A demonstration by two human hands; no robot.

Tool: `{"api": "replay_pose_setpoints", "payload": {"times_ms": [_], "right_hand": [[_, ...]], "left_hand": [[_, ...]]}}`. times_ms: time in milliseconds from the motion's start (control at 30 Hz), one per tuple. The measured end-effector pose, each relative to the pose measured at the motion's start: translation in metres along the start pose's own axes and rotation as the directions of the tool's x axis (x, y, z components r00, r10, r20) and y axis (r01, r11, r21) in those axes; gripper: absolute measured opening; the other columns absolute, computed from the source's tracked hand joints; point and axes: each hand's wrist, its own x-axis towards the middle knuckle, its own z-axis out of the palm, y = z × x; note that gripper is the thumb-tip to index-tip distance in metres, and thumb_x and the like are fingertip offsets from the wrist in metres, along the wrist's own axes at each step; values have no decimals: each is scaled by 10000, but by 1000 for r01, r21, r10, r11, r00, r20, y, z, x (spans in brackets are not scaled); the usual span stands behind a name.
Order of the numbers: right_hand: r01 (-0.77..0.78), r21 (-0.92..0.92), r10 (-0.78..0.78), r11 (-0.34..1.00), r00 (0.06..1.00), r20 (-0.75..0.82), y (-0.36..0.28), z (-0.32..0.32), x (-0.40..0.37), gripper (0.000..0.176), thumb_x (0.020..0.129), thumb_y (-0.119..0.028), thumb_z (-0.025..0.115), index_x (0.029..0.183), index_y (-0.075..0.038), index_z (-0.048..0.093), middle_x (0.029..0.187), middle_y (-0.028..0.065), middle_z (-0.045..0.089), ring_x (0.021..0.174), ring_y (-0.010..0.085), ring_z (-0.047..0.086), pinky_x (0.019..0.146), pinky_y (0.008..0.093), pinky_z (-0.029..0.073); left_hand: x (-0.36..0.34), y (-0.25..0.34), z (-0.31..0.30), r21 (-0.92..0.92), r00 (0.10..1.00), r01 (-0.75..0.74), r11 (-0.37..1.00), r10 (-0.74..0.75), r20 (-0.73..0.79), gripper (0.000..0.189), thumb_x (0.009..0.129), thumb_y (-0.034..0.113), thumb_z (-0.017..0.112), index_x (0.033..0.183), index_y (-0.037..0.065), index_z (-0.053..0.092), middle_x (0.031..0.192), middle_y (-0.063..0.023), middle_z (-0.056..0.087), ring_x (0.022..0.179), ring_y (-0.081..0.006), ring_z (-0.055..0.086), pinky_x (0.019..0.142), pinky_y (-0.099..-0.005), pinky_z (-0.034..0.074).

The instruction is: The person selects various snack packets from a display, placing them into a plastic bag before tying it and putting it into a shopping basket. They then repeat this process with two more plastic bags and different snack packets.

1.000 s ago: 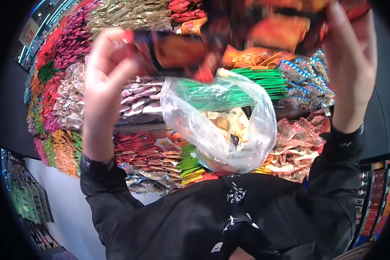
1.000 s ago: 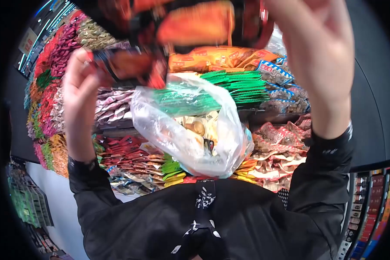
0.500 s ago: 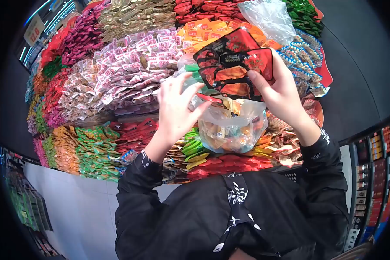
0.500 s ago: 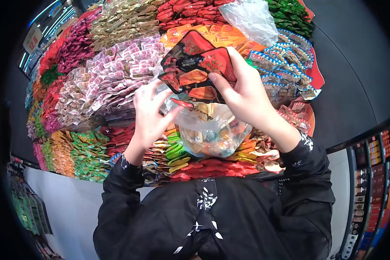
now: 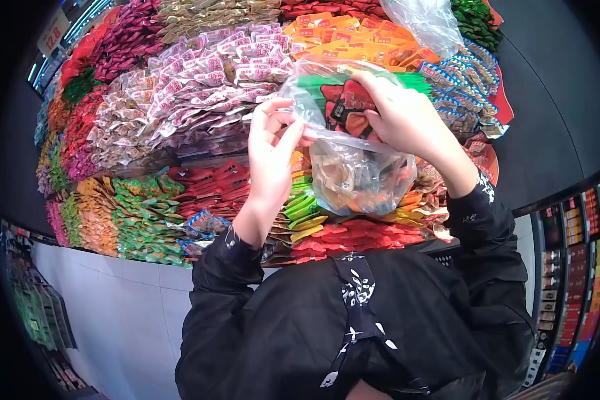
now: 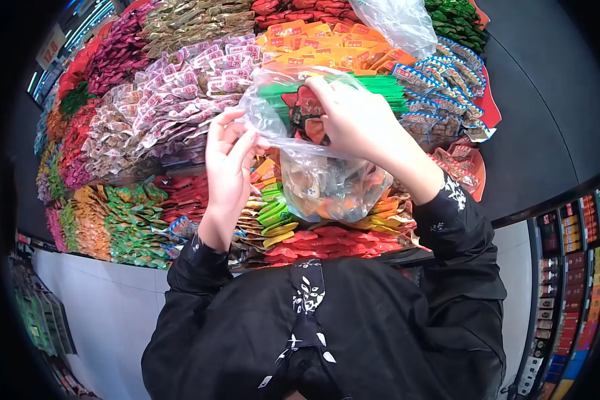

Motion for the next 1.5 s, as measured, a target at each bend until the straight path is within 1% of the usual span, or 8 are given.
{"api": "replay_pose_setpoints", "payload": {"times_ms": [133,300,400,600,833,1233,1367,1500], "right_hand": [[25,15,-28,1000,966,257,5,10,8,456,791,-144,617,1214,-41,481,1055,188,595,991,354,573,814,404,466],[-365,713,160,599,927,340,14,48,-10,244,861,-249,539,1008,-62,595,944,150,637,868,323,608,729,379,493],[-23,76,0,997,957,289,24,24,-15,231,867,-243,519,978,-53,591,899,162,634,820,340,606,713,397,489],[-51,166,6,985,966,260,40,-25,-44,220,882,-215,502,930,-15,580,796,184,602,765,374,594,669,444,467],[-176,187,35,966,812,582,29,-66,-57,288,862,-293,570,999,-47,628,695,160,626,665,357,613,646,427,482],[92,339,9,936,958,-285,35,-79,-69,324,688,94,624,987,-30,633,823,102,565,734,266,561,640,336,474],[-128,313,144,941,989,-30,51,-49,-70,458,866,-165,568,1298,-59,462,1161,179,492,1102,352,459,977,412,371],[-194,182,63,964,833,550,68,-23,-90,346,848,-178,588,1158,-30,538,1204,164,524,923,368,600,793,423,500]], "left_hand": [[-13,28,22,-9,941,-239,971,234,245,251,888,-58,522,1126,18,492,882,-52,591,831,-114,593,752,-250,492],[25,-27,41,182,935,-293,938,242,258,196,900,-25,509,1079,-1,585,973,-70,620,914,-127,617,790,-252,499],[25,-53,42,212,953,-193,958,132,272,285,912,1,490,1192,-18,542,1125,-91,605,1021,-141,579,893,-261,450],[22,-82,50,527,786,-609,592,364,499,345,847,122,585,1180,31,565,1083,-154,612,951,-294,602,825,-363,472],[26,-97,63,670,746,-630,391,67,663,312,808,170,621,1088,39,578,1042,-140,601,998,-323,560,883,-401,446],[20,-27,75,498,733,-679,540,457,504,365,762,73,652,1118,9,601,1048,-148,631,999,-330,581,847,-394,469],[17,-41,78,578,788,-588,566,240,567,452,787,120,640,1214,17,532,1136,-167,584,1070,-334,543,902,-402,434],[14,-77,80,633,637,-716,293,-96,765,483,861,309,578,1262,60,476,1290,-158,475,1171,-317,484,962,-465,370]]}}
